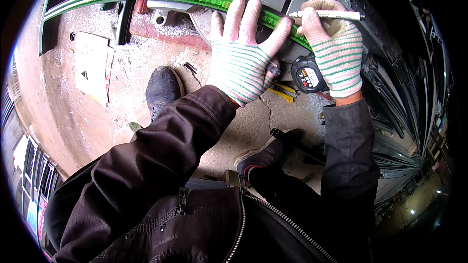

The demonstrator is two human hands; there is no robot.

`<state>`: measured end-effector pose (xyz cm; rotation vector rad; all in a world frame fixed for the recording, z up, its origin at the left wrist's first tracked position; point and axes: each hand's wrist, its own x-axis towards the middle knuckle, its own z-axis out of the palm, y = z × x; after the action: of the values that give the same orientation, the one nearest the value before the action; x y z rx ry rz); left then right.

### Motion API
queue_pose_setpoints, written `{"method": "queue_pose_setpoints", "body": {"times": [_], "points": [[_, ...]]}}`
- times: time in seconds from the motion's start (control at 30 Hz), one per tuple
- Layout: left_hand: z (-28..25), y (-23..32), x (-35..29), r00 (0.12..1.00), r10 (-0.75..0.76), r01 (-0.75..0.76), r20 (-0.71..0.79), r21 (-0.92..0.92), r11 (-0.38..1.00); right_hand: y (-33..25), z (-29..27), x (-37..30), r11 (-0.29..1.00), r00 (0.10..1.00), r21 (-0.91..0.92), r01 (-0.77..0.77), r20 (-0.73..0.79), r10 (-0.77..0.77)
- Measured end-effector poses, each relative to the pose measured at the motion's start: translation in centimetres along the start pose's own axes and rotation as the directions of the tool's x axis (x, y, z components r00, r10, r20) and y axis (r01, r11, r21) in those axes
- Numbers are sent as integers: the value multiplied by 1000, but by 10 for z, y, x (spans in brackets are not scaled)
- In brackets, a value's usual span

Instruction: The person measures a black metal profile with a green tape measure, marks it with a pen, and cuts it using a chop saw. The person repeats this process for multiple pieces, inspecting the cut ends after each cut.

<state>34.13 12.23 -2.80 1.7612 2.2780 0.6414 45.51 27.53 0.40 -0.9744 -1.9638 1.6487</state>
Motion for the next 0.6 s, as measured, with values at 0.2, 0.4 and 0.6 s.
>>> {"method": "queue_pose_setpoints", "body": {"times": [0.2, 0.4, 0.6], "points": [[-1, -2, -3, 1000, -7, 7, -7, 9, 1000, 1, 6, 1, 999, 1000, 33, -21, 1, 21], [-1, -1, -1, 1000, -11, 11, 4, 17, 1000, 0, 2, 2, 999, 999, 29, -32, 7, 32], [0, 0, 0, 1000, -6, 6, -1, 18, 1000, 1, 0, 1, 1000, 1000, 9, -15, -5, 15]]}}
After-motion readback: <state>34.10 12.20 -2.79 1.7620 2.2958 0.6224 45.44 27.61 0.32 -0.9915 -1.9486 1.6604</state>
